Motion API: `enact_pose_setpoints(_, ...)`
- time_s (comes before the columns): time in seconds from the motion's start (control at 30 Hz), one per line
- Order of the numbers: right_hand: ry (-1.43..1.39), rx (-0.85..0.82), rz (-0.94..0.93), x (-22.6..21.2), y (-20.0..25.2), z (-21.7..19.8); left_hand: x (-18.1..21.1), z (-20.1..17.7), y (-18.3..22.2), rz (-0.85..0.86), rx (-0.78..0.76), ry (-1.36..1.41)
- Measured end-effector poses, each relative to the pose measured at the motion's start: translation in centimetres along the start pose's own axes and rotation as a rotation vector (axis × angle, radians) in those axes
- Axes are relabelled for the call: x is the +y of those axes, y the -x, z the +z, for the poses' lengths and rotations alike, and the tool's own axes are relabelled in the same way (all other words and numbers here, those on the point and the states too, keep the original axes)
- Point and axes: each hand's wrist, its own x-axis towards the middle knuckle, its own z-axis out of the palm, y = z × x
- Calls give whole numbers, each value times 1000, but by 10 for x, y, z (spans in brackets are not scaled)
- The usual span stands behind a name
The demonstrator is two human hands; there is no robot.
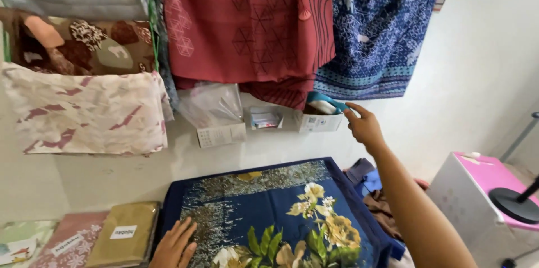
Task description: Cleaning a patterned scarf with a lint roller and folding it neatly.
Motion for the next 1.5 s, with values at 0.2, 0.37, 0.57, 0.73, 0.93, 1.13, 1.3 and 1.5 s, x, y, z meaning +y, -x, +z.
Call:
enact_pose_setpoints(0.2, -394, -166, 51, 5, -4, 11, 31, -41, 3, -111, -144, 113)
enact_pose_setpoints(0.37, -328, -187, 128, 19, 10, -18, 105, -113, -3, -199, -199, 225)
enact_pose_setpoints(0.57, 126, -367, 315, 75, 80, -55, 119, -143, -1, -489, -533, 261)
enact_pose_setpoints(0.73, 405, -526, 448, 168, 115, -90, 104, -152, 18, -766, -972, 435)
enact_pose_setpoints(0.93, 428, -681, 623, 224, 145, -118, 43, -115, 56, -777, -1323, 201)
enact_pose_setpoints(1.13, 320, -674, 679, 244, 153, -117, 52, -111, 64, -844, -1308, 249)
enact_pose_setpoints(1.3, 128, -658, 777, 289, 142, -126, 86, -129, 53, -926, -1251, 539)
enact_pose_setpoints(1.5, 133, -706, 770, 301, 139, -121, 80, -120, 59, -988, -1172, 654)
